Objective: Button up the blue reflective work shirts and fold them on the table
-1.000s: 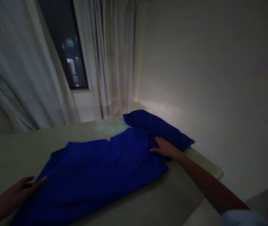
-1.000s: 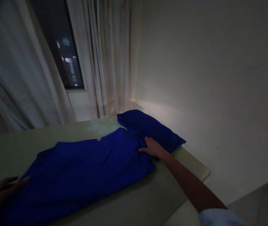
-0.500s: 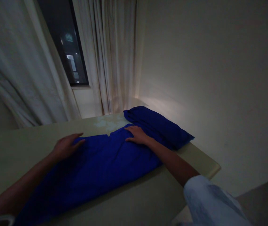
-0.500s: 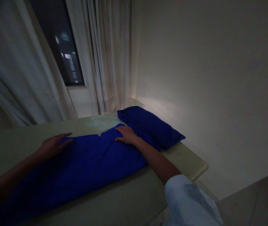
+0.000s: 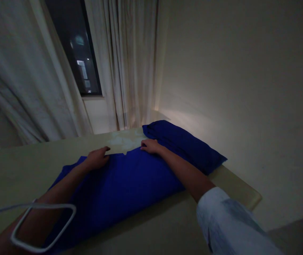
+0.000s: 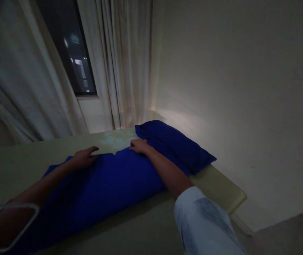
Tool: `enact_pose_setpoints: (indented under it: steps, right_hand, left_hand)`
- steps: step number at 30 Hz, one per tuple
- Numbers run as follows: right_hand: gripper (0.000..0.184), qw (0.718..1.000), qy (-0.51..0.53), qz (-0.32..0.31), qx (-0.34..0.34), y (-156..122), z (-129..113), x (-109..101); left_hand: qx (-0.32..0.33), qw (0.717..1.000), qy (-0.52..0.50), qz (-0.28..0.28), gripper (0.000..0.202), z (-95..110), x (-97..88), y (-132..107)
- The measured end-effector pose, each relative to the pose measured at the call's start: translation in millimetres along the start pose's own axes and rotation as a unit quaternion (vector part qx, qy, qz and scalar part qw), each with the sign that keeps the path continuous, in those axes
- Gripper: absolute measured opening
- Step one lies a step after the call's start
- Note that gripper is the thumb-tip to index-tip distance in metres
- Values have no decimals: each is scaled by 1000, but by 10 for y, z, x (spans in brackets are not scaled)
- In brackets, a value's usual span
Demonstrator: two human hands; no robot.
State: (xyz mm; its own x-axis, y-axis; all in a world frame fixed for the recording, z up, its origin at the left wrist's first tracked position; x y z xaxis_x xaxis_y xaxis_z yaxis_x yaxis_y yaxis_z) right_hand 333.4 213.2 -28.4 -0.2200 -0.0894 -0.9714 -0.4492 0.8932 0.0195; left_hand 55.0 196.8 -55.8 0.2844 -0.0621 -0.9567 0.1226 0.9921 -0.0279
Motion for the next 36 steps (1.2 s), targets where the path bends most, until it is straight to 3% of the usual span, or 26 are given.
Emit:
enact_pose_setpoints:
  steps: [5,7,9,13,16,19,22,27,33,36]
  right_hand:
    - [39,999,3,11,-52,28,-113,152]
    - [50,997,6,35,-69,-1,-113,123]
    - [49,996,-8,45,-72,-1,-114,118]
    - [48,997,-44,9,-63,126,-231,280]
    - [51,999,-10,-6,-46,251,-352,402]
    - [42,999,42,5,-13,324,-399,420]
    - [28,996,78,33,-18,335,-452,354]
    - [26,992,108,62,-21,313,-473,363]
    - [23,984,165,25,-62,401,-535,687]
    - [28,986,149,42,-63,340,-493,680]
  left_hand:
    - [24,998,-24,-50,75,306,412,178]
    - [26,997,-37,-63,73,327,485,223]
    - [18,997,-47,-65,67,305,512,263]
    - [-7,996,-64,-53,56,238,520,296]
    - [-3,995,-93,-41,51,231,487,262]
    - [26,990,-139,-16,56,267,380,200]
    - [61,981,-184,-1,45,338,260,144]
    - [107,969,-223,22,35,513,121,103]
    - [130,971,-200,29,22,740,247,134]
    - [104,978,-168,72,35,687,212,91]
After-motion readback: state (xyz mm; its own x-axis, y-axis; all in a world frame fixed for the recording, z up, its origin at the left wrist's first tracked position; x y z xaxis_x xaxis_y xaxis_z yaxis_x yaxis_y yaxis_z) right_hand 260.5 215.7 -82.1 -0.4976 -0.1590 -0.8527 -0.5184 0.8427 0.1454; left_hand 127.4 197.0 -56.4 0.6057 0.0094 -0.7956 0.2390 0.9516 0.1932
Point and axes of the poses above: each hand's wrist, its own y-axis towards the middle knuckle, its own x-axis out of the palm, z = x × y, the point moved 9 cm from there along y, towards the middle knuckle, and after that the axes turned 6 degrees about -x, right-handed, at the moved point
